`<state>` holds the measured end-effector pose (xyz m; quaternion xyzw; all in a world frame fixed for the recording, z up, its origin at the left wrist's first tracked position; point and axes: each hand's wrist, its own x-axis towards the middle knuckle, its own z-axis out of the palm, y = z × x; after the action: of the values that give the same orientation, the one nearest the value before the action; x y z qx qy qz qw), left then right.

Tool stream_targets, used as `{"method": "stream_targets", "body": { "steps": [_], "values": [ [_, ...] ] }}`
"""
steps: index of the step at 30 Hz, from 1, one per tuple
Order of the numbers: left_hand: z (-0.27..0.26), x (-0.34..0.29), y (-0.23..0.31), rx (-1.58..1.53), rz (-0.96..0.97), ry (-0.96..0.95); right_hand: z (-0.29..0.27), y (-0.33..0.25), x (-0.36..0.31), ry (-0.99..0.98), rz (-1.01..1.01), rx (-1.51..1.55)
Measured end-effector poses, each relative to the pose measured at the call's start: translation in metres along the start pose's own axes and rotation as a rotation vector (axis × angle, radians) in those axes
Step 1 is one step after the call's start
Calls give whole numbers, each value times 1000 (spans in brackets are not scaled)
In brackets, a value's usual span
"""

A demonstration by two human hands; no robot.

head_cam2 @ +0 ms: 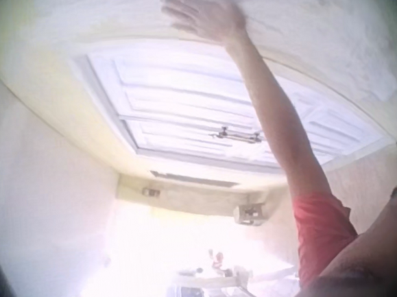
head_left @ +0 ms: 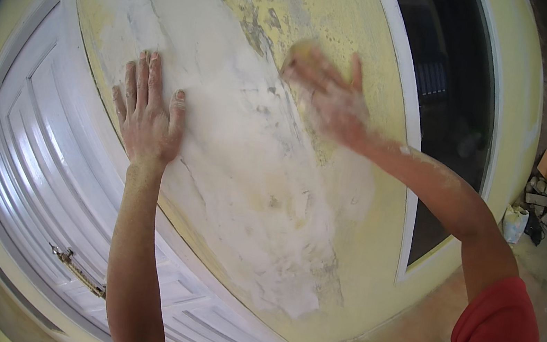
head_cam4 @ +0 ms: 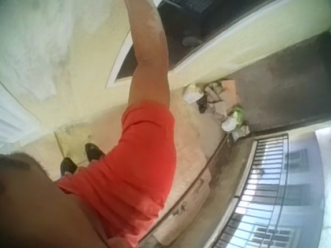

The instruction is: The person walks along a tiled corridor and uses a sanding block to smooth a section of a yellow wall next to a white door. They repeatedly rub the block over the surface to even out the plaster.

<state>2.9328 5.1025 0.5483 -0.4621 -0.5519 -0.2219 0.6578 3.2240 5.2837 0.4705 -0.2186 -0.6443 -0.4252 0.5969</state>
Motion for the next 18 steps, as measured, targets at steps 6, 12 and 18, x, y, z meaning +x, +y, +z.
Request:
{"method": "stream_targets", "body": {
  "steps": [6,12,18],
  "values": [
    [6,78,-46,-43,19,-16,-3,14,-21,-193,-590,194],
    [-2,101,-63,-120,-40,3,-3,22,-19,-170,-324,102],
    [-1,92,-62,-113,-52,-44,3,48,65,-173,112,-37]
  ]
}}
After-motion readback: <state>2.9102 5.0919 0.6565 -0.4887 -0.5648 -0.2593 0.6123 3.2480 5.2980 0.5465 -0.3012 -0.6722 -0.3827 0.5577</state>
